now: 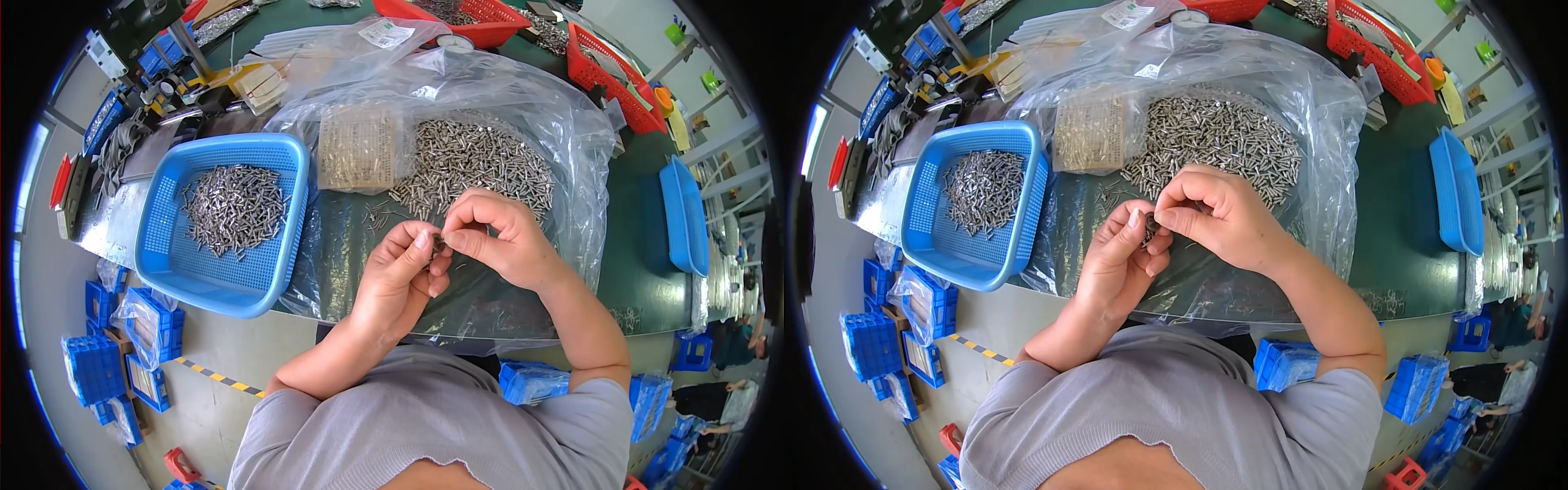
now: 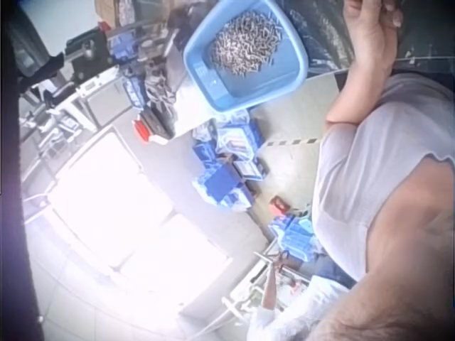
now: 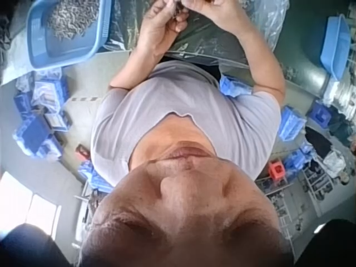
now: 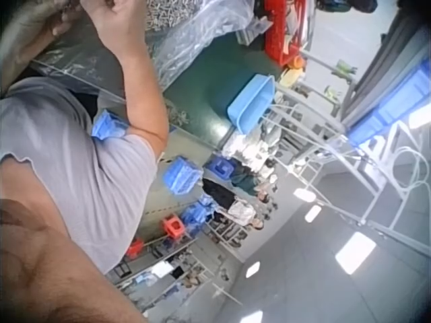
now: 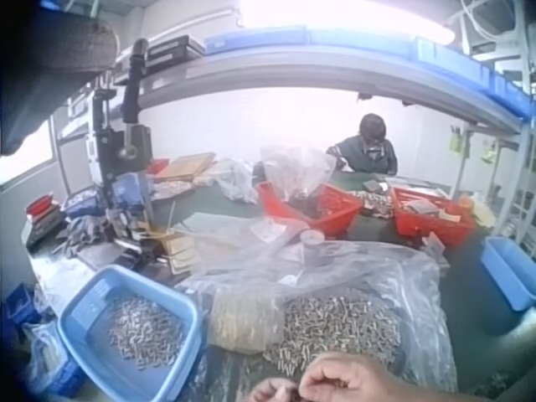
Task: Assembling small metal pins or screws with washers at a factory workbench.
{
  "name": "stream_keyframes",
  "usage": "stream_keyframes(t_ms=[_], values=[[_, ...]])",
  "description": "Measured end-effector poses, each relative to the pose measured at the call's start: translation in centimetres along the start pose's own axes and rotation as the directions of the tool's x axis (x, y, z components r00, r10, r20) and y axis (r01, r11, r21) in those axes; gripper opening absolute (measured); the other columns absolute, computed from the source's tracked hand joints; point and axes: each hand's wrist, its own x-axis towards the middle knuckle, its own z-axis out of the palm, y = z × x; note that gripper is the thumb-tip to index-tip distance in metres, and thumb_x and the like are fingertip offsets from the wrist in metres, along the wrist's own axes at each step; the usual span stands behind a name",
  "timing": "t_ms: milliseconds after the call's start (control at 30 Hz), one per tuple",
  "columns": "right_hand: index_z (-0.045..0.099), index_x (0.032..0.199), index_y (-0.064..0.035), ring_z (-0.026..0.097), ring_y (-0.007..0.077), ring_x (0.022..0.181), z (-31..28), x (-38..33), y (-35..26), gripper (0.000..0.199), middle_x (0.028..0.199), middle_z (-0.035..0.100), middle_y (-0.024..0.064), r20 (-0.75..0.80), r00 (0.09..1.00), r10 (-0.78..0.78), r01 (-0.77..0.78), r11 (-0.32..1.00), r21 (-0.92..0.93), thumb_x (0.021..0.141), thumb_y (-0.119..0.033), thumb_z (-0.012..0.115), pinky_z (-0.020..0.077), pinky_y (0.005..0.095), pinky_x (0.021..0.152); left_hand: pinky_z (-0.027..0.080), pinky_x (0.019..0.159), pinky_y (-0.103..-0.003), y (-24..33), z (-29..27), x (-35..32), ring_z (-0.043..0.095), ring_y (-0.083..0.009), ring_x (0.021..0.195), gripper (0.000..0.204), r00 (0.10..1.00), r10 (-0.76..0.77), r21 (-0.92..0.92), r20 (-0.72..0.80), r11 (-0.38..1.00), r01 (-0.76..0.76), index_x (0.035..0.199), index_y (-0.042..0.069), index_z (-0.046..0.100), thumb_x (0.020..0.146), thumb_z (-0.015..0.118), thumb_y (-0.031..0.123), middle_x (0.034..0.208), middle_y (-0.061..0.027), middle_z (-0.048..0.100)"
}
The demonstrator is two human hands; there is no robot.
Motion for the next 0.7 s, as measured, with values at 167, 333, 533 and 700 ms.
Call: stream_keyframes(t_ms=[167,333,533,700], values=[[0.061,0.084,-0.0021,0.057,0.011,0.073,0.22,0.15,0.15,0.005,0.082,0.056,0.0032,0.014,1.0,-0.004,0.003,1.0,0.026,0.084,-0.005,0.065,0.0458,0.0246,0.065,0.039,0.057,-0.024,0.01,-0.02,0.06,0.048,-0.0103,0.071,0.013,1.0,-0.001,0.008,-0.015,1.0,0.001,0.099,0.008,0.056,0.093,0.057,0.019,0.084,-0.0024,0.056],[0.061,0.085,-0.004,0.055,0.0114,0.078,0.29,0.2,-0.28,0.009,0.087,0.057,0.0021,-0.005,0.999,0.042,-0.042,0.999,-0.013,0.079,-0.004,0.068,0.0438,0.0248,0.068,0.037,0.056,-0.024,0.05,0.1,0.14,0.047,-0.0099,0.069,0.012,1.0,-0.012,0.054,-0.012,0.998,0.013,0.096,0.008,0.057,0.093,0.058,0.02,0.08,-0.0007,0.055],[0.063,0.086,-0.0045,0.058,0.0204,0.084,0.43,0.31,0.43,0.016,0.088,0.058,0.0057,-0.007,0.967,-0.256,0.246,0.938,-0.245,0.073,-0.005,0.072,0.0464,0.0302,0.072,0.037,0.055,-0.023,0.23,-0.02,-0.06,0.047,-0.0094,0.068,0.021,0.998,-0.069,0.061,-0.002,0.996,0.069,0.096,0.008,0.059,0.09,0.062,0.027,0.08,-0.0005,0.056],[0.061,0.081,-0.0069,0.057,0.0243,0.08,0.92,-0.01,0.31,0.016,0.082,0.058,0.0057,-0.12,0.928,-0.352,0.285,0.88,-0.38,0.069,-0.007,0.072,0.0465,0.0349,0.068,0.041,0.058,-0.025,-0.25,0.06,-0.36,0.05,-0.0104,0.072,0.022,1.0,-0.013,0.083,-0.011,0.996,0.014,0.1,0.005,0.058,0.092,0.059,0.025,0.083,-0.0018,0.057]])
